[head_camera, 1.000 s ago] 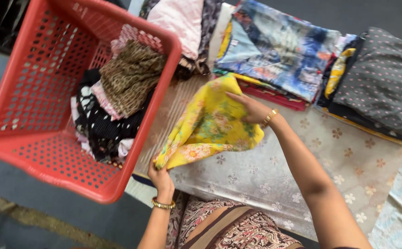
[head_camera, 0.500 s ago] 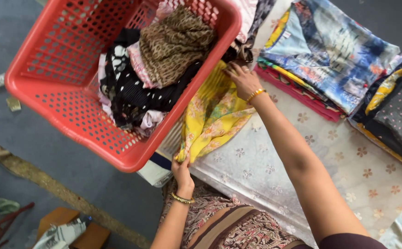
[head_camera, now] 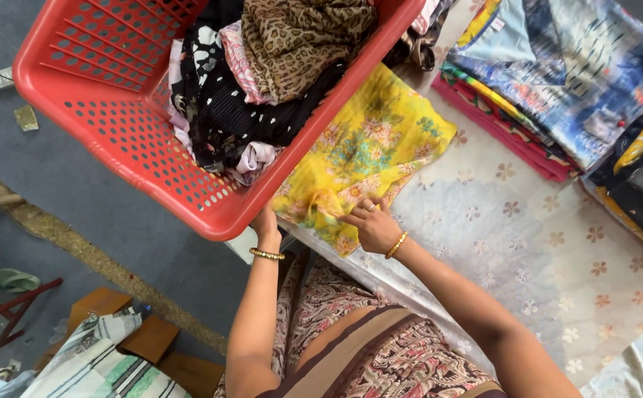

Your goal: Fold various pieces of clothing and place them in a basket or on a stack.

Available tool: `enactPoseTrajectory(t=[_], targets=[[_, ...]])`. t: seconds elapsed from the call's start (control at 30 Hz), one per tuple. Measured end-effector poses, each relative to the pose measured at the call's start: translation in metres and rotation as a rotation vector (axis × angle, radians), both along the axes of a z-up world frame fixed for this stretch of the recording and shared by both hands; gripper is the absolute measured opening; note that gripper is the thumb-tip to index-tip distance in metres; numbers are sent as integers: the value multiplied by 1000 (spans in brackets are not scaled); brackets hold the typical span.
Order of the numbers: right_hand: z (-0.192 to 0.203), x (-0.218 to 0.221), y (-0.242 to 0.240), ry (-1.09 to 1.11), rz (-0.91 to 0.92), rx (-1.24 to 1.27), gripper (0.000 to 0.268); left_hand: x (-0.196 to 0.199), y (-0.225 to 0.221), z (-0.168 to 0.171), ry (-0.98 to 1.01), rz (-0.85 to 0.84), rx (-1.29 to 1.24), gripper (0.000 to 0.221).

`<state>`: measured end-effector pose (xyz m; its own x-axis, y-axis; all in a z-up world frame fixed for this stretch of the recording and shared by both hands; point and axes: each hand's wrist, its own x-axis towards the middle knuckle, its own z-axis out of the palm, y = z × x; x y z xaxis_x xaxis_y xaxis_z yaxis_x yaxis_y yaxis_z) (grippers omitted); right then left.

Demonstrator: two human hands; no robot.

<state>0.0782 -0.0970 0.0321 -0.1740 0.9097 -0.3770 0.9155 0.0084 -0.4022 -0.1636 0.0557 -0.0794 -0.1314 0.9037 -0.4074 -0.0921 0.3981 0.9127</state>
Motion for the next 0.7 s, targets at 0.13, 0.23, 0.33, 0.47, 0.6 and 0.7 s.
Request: enactPoseTrajectory(t=[0.13, 0.23, 0.33, 0.47, 0.6, 0.7], targets=[[1, -12, 11, 70, -181, 295, 52, 5, -2, 19, 27, -53, -19, 43], [16, -15, 40, 68, -219, 535, 73, 2, -6, 7, 209, -129, -74, 31], [-13, -10, 29, 202, -140, 260, 67, 4, -3, 9, 340, -153, -86, 27], [-11, -15, -25, 76, 3, 282, 31, -2, -5, -9, 509, -238, -119, 28], [-10, -14, -70, 120, 9, 316, 36, 8, -17, 7, 1147, -298, 143, 57], [8, -10, -73, 207, -43, 255, 54, 22, -41, 32, 1212, -265, 554, 64]])
